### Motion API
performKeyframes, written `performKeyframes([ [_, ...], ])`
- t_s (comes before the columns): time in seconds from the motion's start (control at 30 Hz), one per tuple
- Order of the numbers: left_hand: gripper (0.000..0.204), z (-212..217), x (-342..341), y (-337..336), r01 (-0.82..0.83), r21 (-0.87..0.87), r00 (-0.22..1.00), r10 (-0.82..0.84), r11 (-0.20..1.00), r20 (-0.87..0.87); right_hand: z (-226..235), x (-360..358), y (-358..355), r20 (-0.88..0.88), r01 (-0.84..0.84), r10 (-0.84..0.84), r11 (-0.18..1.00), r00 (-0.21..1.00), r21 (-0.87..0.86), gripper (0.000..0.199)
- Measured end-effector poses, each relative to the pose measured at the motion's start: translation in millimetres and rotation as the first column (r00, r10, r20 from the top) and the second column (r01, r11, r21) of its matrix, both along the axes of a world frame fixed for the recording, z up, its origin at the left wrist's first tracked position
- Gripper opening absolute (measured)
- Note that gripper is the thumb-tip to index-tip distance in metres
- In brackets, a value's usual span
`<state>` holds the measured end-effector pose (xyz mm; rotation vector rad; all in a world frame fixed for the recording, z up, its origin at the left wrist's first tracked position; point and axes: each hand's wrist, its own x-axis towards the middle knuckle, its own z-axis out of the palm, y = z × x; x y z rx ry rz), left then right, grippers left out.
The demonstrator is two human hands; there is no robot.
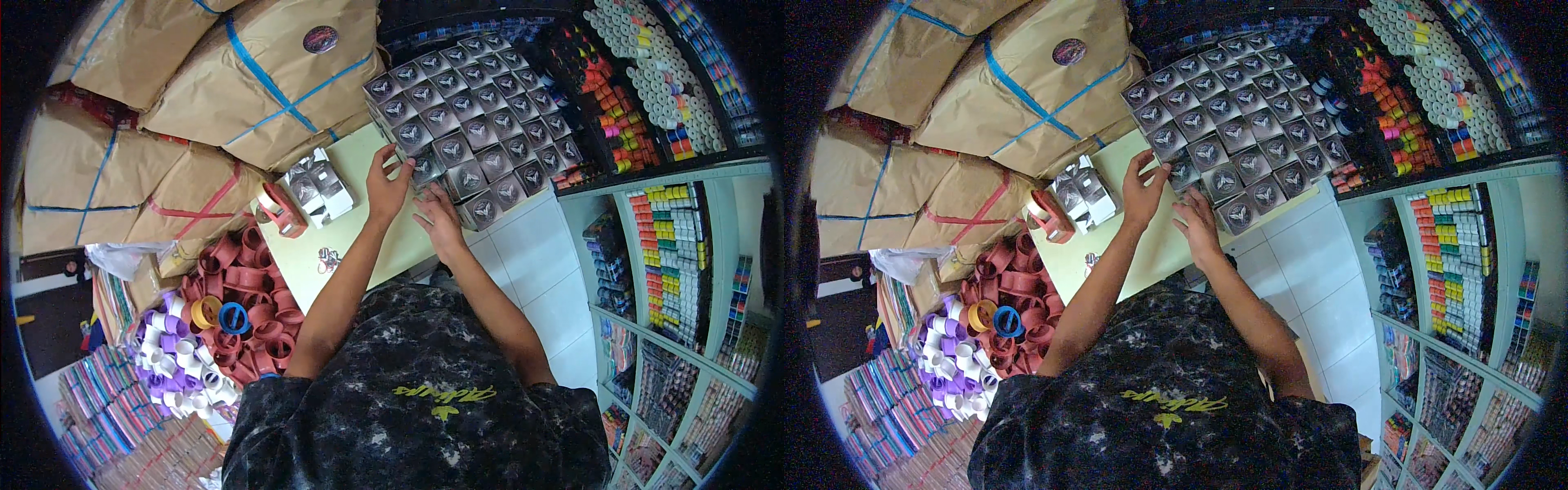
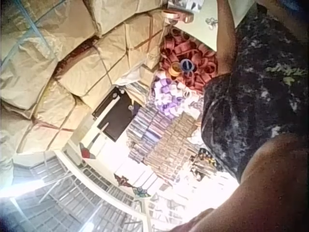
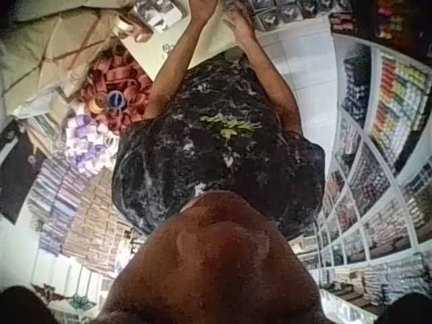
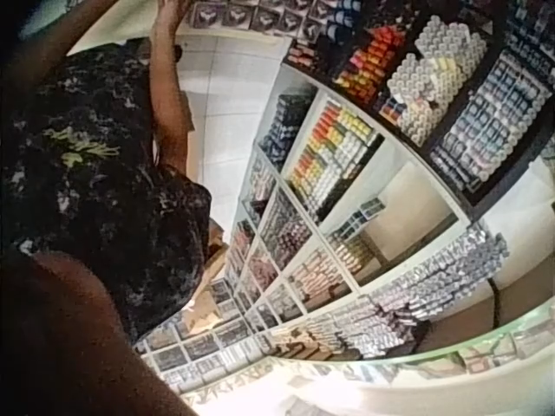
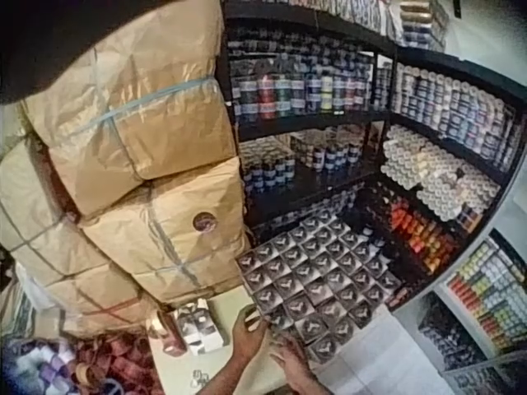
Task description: Folding and assembling small cardboard boxes for toy packaging in a stockroom.
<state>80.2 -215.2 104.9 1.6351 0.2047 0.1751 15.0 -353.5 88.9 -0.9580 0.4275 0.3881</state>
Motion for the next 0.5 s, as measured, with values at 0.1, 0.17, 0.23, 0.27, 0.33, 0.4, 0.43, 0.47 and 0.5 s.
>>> performKeyframes([
  [0.1,0.056,-3.2,2.5,4.4,-0.016,0.028,1.000,0.015,0.999,0.024,6.2,-1.5,3.5,0.030,-0.035,0.036,0.998,0.999,-0.048,0.063],
  [0.17,0.055,-0.2,3.4,2.5,-0.020,0.027,1.000,0.020,0.999,-0.013,4.5,-1.3,2.2,0.030,-0.026,0.027,0.999,0.999,-0.042,0.062],
  [0.23,0.055,1.2,3.8,1.9,-0.020,0.032,1.000,0.021,0.999,-0.014,2.0,-1.1,1.4,0.031,-0.020,0.021,0.999,0.999,-0.036,0.062],
  [0.27,0.055,1.1,3.7,1.9,-0.022,0.036,1.000,0.023,0.999,-0.013,0.5,-0.9,0.9,0.024,-0.008,0.008,1.000,1.000,-0.002,0.067],
  [0.33,0.055,0.4,3.1,1.5,-0.023,0.033,1.000,0.024,0.999,-0.012,0.3,-0.8,0.3,0.017,0.003,-0.004,0.999,1.000,0.032,0.073],
  [0.4,0.055,-0.5,2.6,1.3,-0.025,0.029,1.000,0.026,0.999,-0.010,3.2,-0.6,-0.3,0.008,-0.019,0.019,1.000,1.000,-0.001,0.073],
  [0.43,0.055,-1.6,2.2,1.3,-0.021,0.024,1.000,0.021,0.999,-0.006,3.5,-0.9,-0.4,0.008,-0.019,0.019,1.000,1.000,-0.001,0.073],
  [0.47,0.056,-2.8,1.9,1.3,-0.016,0.020,1.000,0.016,1.000,-0.001,3.6,-1.3,-0.4,0.009,-0.016,0.016,1.000,1.000,-0.003,0.073],
  [0.5,0.056,-3.8,1.8,1.5,-0.016,0.020,1.000,0.016,1.000,-0.001,3.8,-1.4,-0.4,0.010,-0.014,0.014,1.000,1.000,-0.005,0.073],
])
